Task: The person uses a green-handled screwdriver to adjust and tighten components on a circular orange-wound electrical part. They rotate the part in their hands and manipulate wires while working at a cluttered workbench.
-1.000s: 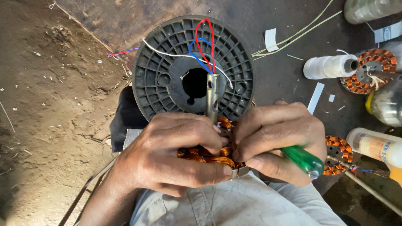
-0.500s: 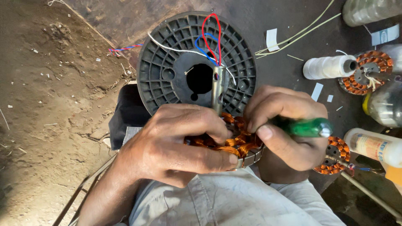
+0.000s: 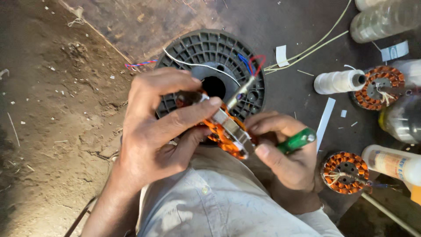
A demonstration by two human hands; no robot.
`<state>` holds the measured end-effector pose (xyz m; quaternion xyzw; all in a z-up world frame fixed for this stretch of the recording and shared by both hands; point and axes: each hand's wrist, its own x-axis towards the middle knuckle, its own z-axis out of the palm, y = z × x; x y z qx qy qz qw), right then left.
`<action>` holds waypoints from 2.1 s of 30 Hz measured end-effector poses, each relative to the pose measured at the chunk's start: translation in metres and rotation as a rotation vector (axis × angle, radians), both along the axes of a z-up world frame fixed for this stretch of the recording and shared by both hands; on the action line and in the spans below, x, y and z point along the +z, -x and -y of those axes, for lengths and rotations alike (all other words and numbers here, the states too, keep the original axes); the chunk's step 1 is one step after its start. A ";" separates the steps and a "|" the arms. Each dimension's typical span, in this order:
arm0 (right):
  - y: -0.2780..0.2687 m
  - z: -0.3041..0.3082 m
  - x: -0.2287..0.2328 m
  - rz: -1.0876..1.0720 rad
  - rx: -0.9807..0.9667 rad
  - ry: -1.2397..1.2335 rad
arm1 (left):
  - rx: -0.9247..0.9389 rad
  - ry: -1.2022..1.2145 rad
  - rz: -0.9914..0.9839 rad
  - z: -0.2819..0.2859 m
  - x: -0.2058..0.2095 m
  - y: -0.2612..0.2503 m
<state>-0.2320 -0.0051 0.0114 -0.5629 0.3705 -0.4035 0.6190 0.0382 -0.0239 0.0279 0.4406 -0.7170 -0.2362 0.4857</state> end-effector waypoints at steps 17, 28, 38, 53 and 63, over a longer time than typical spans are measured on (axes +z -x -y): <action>0.047 0.007 0.008 0.399 -0.014 0.285 | 0.069 -0.140 -0.330 -0.011 -0.023 0.010; -0.065 0.057 0.011 -0.524 -0.263 0.441 | 0.027 -0.205 -0.183 0.001 -0.004 -0.001; -0.073 0.077 -0.005 -0.298 -0.155 0.495 | -0.019 -0.047 0.097 0.019 -0.001 -0.016; -0.065 0.074 0.002 -0.438 -0.142 0.398 | -0.078 -0.074 0.106 0.024 0.004 -0.022; -0.061 0.076 -0.002 -0.396 -0.111 0.421 | -0.132 -0.023 0.069 0.031 0.003 -0.024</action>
